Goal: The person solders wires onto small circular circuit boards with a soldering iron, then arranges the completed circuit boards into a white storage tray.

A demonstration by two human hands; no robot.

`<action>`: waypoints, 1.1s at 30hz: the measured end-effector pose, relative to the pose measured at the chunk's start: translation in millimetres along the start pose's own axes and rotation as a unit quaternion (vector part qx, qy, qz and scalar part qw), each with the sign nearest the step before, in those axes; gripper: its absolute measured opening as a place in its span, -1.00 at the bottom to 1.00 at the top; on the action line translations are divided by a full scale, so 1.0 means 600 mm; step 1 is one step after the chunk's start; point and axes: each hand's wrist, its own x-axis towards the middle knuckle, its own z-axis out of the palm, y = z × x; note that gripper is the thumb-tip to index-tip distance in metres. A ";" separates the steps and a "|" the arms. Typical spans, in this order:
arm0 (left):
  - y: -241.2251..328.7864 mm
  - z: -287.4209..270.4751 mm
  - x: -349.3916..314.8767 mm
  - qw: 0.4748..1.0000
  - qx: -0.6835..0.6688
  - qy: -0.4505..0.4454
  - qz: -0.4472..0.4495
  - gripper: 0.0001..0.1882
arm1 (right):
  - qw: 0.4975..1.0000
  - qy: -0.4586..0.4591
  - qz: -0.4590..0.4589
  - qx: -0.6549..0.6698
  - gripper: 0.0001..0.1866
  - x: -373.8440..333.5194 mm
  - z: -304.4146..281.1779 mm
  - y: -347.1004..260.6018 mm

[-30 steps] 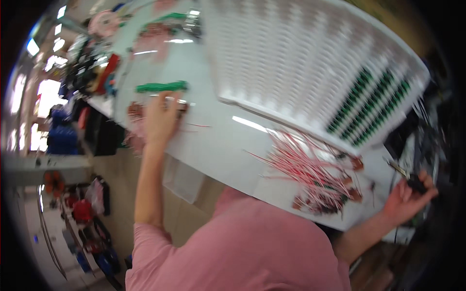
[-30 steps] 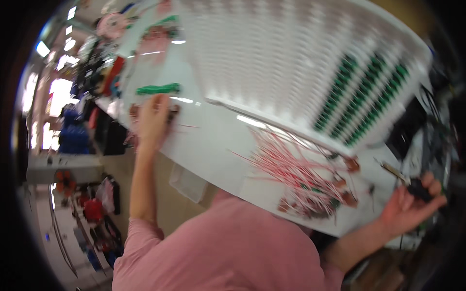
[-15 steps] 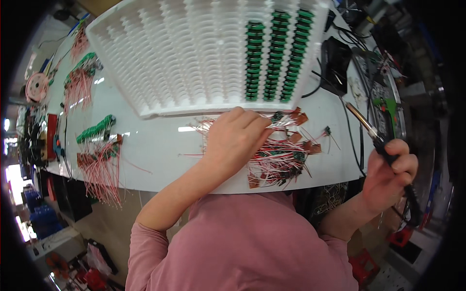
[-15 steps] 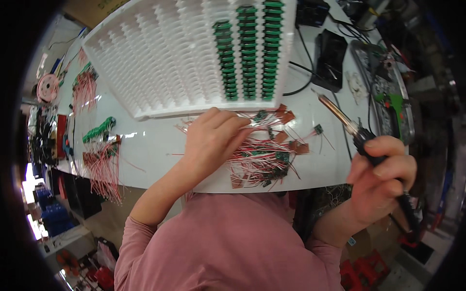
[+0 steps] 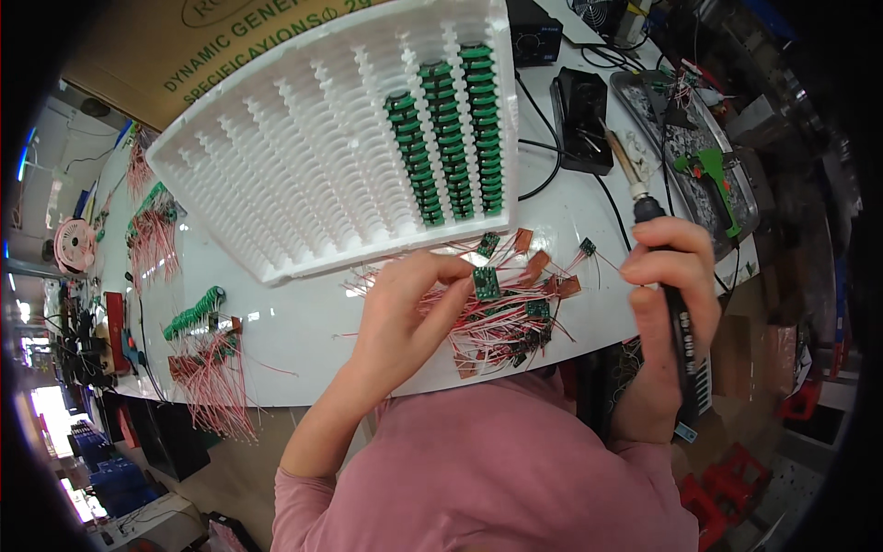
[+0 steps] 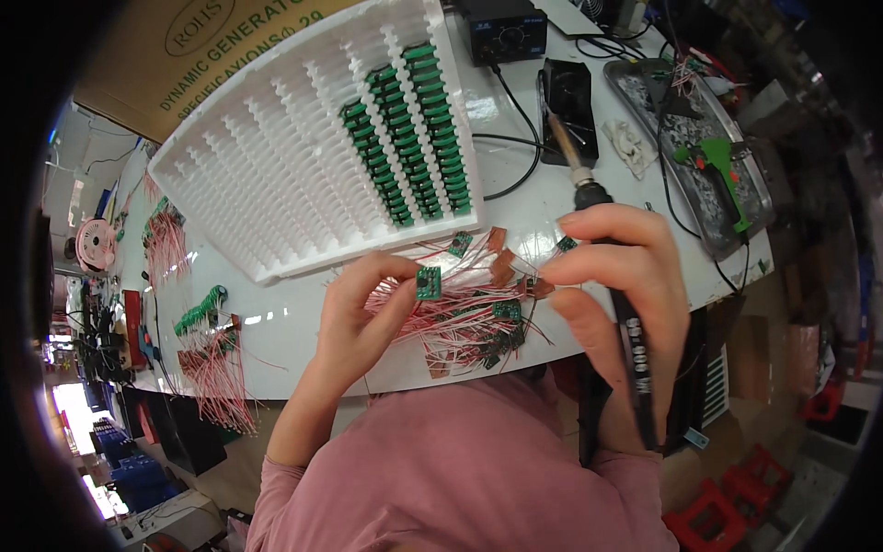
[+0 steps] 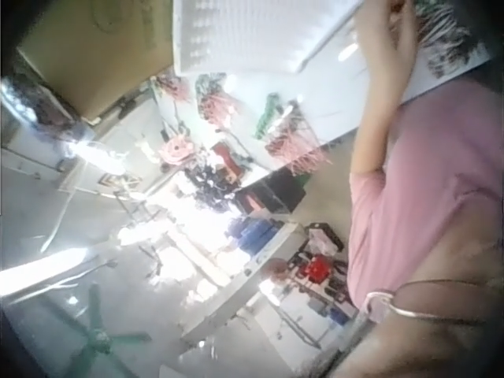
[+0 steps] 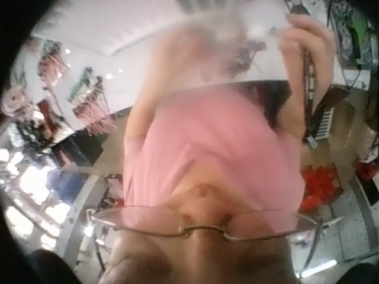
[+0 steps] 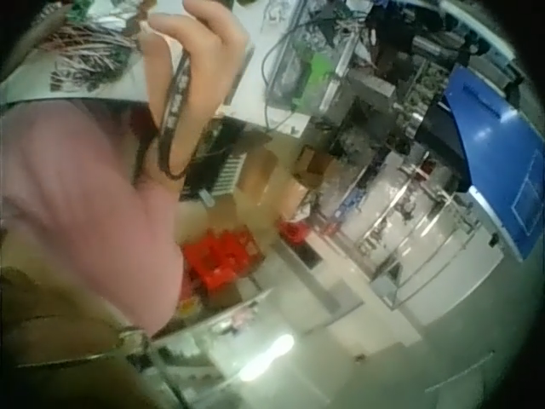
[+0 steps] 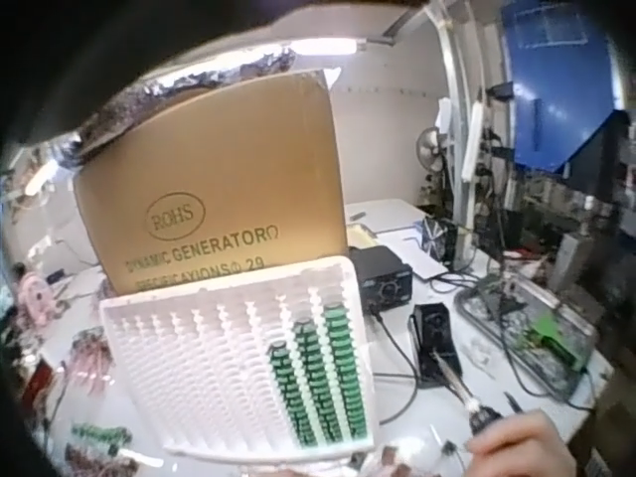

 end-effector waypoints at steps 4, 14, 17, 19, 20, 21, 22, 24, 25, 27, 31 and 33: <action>0.024 -0.005 -0.008 0.994 -0.103 0.000 -0.029 -0.90 | 0.994 -0.093 -0.042 -0.043 -0.73 0.018 0.007 -0.017; 0.077 -0.039 -0.017 0.899 -0.404 -0.101 -0.138 -0.83 | 0.989 -0.128 -0.079 -0.001 -0.68 0.037 0.063 -0.043; 0.081 -0.047 -0.020 0.911 -0.372 -0.096 -0.150 -0.79 | 0.986 -0.125 -0.113 -0.021 -0.76 0.051 0.067 -0.049; 0.077 -0.055 -0.023 0.921 -0.355 -0.047 -0.156 -0.76 | 0.984 -0.143 -0.099 -0.043 -0.79 0.058 0.067 -0.057; 0.069 -0.059 -0.023 0.920 -0.359 -0.019 -0.155 -0.74 | 0.984 -0.142 -0.095 -0.054 -0.82 0.063 0.069 -0.062; 0.068 -0.064 -0.022 0.912 -0.384 0.000 -0.145 -0.75 | 0.983 -0.144 -0.097 -0.057 -0.82 0.066 0.071 -0.063; 0.067 -0.066 -0.022 0.910 -0.389 0.001 -0.142 -0.75 | 0.985 -0.131 -0.098 -0.063 -0.83 0.068 0.074 -0.064; 0.066 -0.072 -0.024 0.901 -0.403 -0.025 -0.158 -0.76 | 0.984 -0.122 -0.103 -0.074 -0.83 0.075 0.077 -0.071; 0.069 -0.072 -0.026 0.878 -0.442 -0.033 -0.179 -0.76 | 0.983 -0.128 -0.107 -0.077 -0.83 0.077 0.080 -0.072; 0.073 -0.073 -0.025 0.873 -0.456 -0.047 -0.170 -0.76 | 0.984 -0.122 -0.116 -0.054 -0.81 0.077 0.089 -0.072; 0.082 -0.075 -0.018 0.860 -0.476 -0.061 -0.175 -0.77 | 0.986 -0.134 -0.092 -0.041 -0.77 0.069 0.106 -0.077; 0.074 -0.075 -0.017 0.855 -0.478 -0.062 -0.191 -0.77 | 0.986 -0.140 -0.079 -0.038 -0.77 0.069 0.109 -0.080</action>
